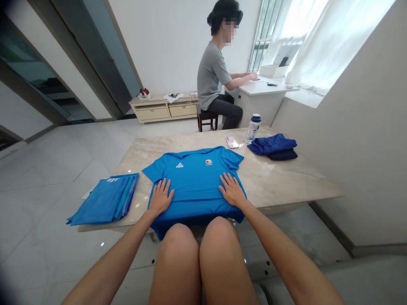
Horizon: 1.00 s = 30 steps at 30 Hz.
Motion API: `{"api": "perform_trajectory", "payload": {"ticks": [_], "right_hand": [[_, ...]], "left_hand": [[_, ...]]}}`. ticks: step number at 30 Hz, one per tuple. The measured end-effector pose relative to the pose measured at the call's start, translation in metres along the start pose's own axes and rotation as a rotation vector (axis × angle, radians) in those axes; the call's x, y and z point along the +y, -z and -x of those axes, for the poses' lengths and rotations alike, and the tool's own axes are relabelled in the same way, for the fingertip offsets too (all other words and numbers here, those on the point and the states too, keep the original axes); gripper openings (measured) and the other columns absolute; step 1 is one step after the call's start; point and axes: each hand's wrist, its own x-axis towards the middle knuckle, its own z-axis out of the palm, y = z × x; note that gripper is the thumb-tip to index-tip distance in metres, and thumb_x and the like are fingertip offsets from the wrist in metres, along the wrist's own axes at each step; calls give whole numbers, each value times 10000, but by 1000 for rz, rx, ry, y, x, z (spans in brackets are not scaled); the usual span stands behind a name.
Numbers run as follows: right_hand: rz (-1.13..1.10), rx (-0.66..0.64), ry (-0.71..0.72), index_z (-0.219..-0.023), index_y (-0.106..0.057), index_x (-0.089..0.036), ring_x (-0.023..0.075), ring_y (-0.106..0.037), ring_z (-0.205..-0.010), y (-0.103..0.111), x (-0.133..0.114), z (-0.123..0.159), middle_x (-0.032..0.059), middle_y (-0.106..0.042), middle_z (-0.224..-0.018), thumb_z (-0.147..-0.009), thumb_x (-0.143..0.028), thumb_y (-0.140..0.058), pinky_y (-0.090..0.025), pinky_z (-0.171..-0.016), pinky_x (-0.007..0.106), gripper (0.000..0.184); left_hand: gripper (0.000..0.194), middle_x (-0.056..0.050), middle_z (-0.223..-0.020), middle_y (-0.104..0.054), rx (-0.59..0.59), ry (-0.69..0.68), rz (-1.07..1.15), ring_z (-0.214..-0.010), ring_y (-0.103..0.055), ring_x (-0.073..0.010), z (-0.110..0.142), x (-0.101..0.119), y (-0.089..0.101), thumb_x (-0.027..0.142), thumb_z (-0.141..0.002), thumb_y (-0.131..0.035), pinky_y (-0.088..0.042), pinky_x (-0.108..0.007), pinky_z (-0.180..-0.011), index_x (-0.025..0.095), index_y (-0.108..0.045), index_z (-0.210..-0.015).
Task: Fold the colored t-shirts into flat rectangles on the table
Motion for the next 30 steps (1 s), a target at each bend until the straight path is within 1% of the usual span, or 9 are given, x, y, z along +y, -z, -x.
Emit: {"api": "perform_trajectory", "payload": {"ticks": [4, 8, 10, 13, 15, 17, 21, 26, 30], "right_hand": [[5, -18, -2, -1773, -380, -204, 329, -214, -1732, 1, -7, 27, 116, -265, -1855, -1157, -538, -280, -216, -1390, 587, 708], [4, -70, 12, -1769, -388, -205, 359, -246, -1720, 14, -12, 51, 130, -296, -1849, -1151, -559, -324, -254, -1371, 597, 715], [23, -91, 35, -1727, -466, -189, 400, -375, -1654, 27, -12, 56, 175, -403, -1796, -1134, -555, -398, -338, -1323, 599, 700], [52, -110, 84, -1537, -669, -152, 407, -618, -1408, 49, -13, 46, 233, -644, -1552, -1123, -423, -448, -482, -1184, 562, 541], [39, -82, 103, -1477, -701, -146, 383, -660, -1333, 58, -13, 25, 228, -693, -1464, -1126, -340, -423, -515, -1143, 529, 487], [0, -42, 116, -1533, -657, -144, 371, -624, -1414, 57, -13, -5, 218, -655, -1542, -1136, -333, -409, -497, -1191, 515, 505], [-67, -24, 157, -1627, -583, -149, 342, -486, -1599, 31, -13, -78, 186, -505, -1727, -1160, -430, -367, -403, -1315, 511, 586], [-58, -12, 174, -1710, -483, -132, 362, -347, -1684, -4, -3, -155, 185, -352, -1814, -1158, -515, -343, -295, -1376, 551, 687], [-34, 27, 96, -1759, -394, -156, 379, -270, -1711, -8, 13, -201, 159, -287, -1846, -1155, -603, -301, -239, -1386, 591, 757]], "left_hand": [[736, -165, -1842, -304, -33, -1, -44, -1713, -276, -399, 29, 4, 3, 542, -1122, -348, -248, -594, -1379, 169, -407, -1754], [759, -205, -1833, -299, -103, -15, -90, -1702, -285, -441, 54, 8, 18, 564, -1114, -369, -309, -625, -1339, 151, -411, -1749], [754, -231, -1791, -390, -143, -37, -108, -1660, -369, -462, 58, 9, 30, 593, -1105, -387, -359, -649, -1297, 153, -480, -1710], [679, -247, -1608, -623, -163, -86, -104, -1483, -590, -442, 48, 7, 47, 570, -1126, -344, -447, -628, -1225, 141, -639, -1561], [637, -227, -1539, -680, -120, -128, -61, -1425, -642, -387, 29, 5, 51, 509, -1147, -304, -477, -570, -1220, 135, -655, -1524], [605, -199, -1602, -643, -83, -188, -7, -1502, -594, -337, 2, 4, 45, 460, -1155, -308, -453, -518, -1272, 141, -612, -1569], [600, -128, -1758, -490, -95, -310, 49, -1663, -415, -282, -63, 5, 17, 439, -1163, -318, -312, -514, -1386, 180, -521, -1664], [666, -152, -1824, -356, -120, -233, 38, -1723, -283, -293, -139, -3, -10, 483, -1165, -290, -180, -533, -1424, 134, -478, -1700], [689, -108, -1856, -292, -88, -184, 22, -1734, -244, -306, -189, -13, -11, 536, -1159, -299, -175, -570, -1414, 212, -383, -1762]]}}
